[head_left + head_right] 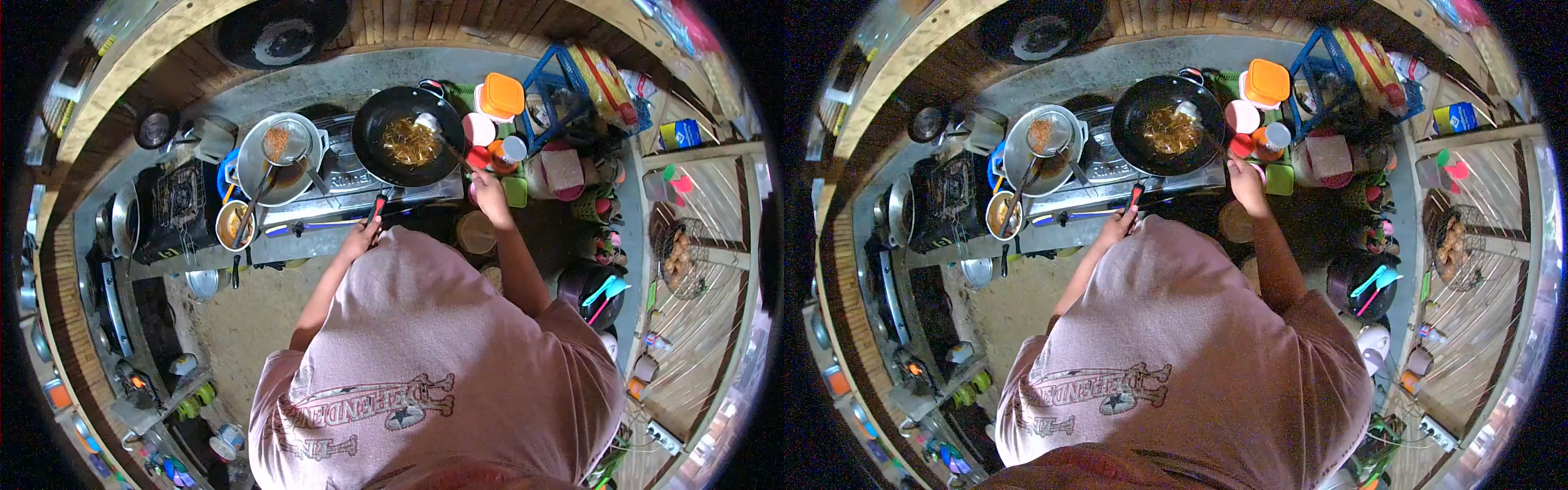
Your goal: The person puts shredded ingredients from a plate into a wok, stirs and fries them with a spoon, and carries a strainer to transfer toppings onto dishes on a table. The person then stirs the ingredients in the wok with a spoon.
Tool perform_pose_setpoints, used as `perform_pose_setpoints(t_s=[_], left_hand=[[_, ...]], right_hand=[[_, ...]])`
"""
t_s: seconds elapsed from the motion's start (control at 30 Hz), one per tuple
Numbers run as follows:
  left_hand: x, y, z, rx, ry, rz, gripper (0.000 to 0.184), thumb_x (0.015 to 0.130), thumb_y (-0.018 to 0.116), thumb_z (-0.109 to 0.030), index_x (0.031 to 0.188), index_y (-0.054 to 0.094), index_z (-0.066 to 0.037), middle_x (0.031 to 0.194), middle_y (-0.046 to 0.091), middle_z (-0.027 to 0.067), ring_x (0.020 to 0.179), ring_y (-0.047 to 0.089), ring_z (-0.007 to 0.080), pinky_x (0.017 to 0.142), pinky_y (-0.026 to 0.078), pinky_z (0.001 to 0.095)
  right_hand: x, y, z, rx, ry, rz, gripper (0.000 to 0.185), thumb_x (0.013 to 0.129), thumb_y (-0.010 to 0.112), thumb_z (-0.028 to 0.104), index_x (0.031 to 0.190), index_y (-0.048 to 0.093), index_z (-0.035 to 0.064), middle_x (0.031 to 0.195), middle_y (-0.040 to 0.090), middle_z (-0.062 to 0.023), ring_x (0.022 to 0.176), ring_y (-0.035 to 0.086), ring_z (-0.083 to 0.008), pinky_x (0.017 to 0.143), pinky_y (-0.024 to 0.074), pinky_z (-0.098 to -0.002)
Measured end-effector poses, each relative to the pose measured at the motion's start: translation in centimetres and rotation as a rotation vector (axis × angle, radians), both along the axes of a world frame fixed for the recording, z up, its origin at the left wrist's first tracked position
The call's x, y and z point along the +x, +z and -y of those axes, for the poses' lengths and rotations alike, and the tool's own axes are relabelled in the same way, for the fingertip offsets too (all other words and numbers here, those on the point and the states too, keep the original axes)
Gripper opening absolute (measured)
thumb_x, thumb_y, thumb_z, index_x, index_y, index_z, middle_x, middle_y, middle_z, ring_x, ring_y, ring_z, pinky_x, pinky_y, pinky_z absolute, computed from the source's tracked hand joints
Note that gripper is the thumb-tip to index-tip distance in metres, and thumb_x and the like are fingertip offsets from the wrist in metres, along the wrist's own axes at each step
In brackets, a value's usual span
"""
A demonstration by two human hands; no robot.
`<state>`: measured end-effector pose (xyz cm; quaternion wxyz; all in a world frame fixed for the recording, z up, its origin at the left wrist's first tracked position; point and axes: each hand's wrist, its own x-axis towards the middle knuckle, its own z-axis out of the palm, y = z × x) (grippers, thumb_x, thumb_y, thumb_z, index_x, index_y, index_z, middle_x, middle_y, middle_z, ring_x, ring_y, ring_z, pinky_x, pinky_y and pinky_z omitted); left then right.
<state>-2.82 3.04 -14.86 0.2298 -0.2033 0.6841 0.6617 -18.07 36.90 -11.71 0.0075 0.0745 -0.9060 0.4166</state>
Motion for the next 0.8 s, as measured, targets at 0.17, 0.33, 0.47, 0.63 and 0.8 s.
perform_pose_setpoints(t_s=[0.17, 0.33, 0.47, 0.63, 0.8], left_hand=[[-0.1, 1.5, -0.3, 0.0, -0.011, 0.001, 0.051, 0.094, 0.057, -0.058, 0.081, 0.058, -0.009, 0.064, 0.053, -0.0017, 0.055, 0.045, 0.0095, 0.053, 0.035, 0.0262], [-0.1, 1.5, -0.3, 0.026, 0.013, -0.001, 0.045, 0.096, 0.057, -0.053, 0.086, 0.06, -0.009, 0.067, 0.053, -0.0047, 0.056, 0.047, 0.007, 0.053, 0.038, 0.0246], [0.0, 1.8, -0.3, 0.013, 0.013, -0.015, 0.049, 0.095, 0.056, -0.056, 0.081, 0.057, -0.009, 0.065, 0.051, -0.0032, 0.059, 0.044, 0.0093, 0.056, 0.035, 0.0261], [-0.4, 0.1, 0.3, -0.006, 0.003, 0.012, 0.044, 0.097, 0.058, -0.05, 0.082, 0.061, -0.009, 0.062, 0.05, -0.0047, 0.055, 0.045, 0.0067, 0.051, 0.035, 0.0247], [-0.4, 0.8, 0.1, -0.022, 0.016, 0.037, 0.043, 0.095, 0.061, -0.05, 0.081, 0.06, -0.009, 0.062, 0.05, -0.0045, 0.055, 0.044, 0.0072, 0.051, 0.034, 0.0253]], right_hand=[[1.2, 3.7, 1.6, -0.172, -0.024, 0.443, 0.037, 0.1, 0.057, 0.023, 0.13, 0.06, 0.0023, 0.077, 0.056, 0.0003, 0.07, 0.048, -0.0083, 0.07, 0.0451, -0.023], [0.2, 3.0, 0.3, -0.19, 0.045, 0.15, 0.038, 0.101, 0.055, 0.025, 0.134, 0.058, 0.0063, 0.108, 0.069, -0.0189, 0.099, 0.067, -0.0226, 0.086, 0.0488, -0.0324], [-0.3, 2.1, -0.2, -0.102, -0.046, 0.083, 0.036, 0.1, 0.052, 0.024, 0.131, 0.059, 0.0064, 0.112, 0.066, -0.0261, 0.105, 0.067, -0.0331, 0.09, 0.049, -0.0358], [-0.3, -0.4, -0.2, -0.117, -0.071, 0.284, 0.035, 0.099, 0.054, 0.024, 0.127, 0.062, 0.004, 0.107, 0.07, -0.0212, 0.099, 0.069, -0.03, 0.086, 0.0494, -0.0352], [0.6, 4.8, 0.7, -0.19, 0.037, 0.343, 0.035, 0.1, 0.055, 0.021, 0.129, 0.061, 0.0026, 0.11, 0.072, -0.0127, 0.101, 0.066, -0.0192, 0.092, 0.0477, -0.0311]])
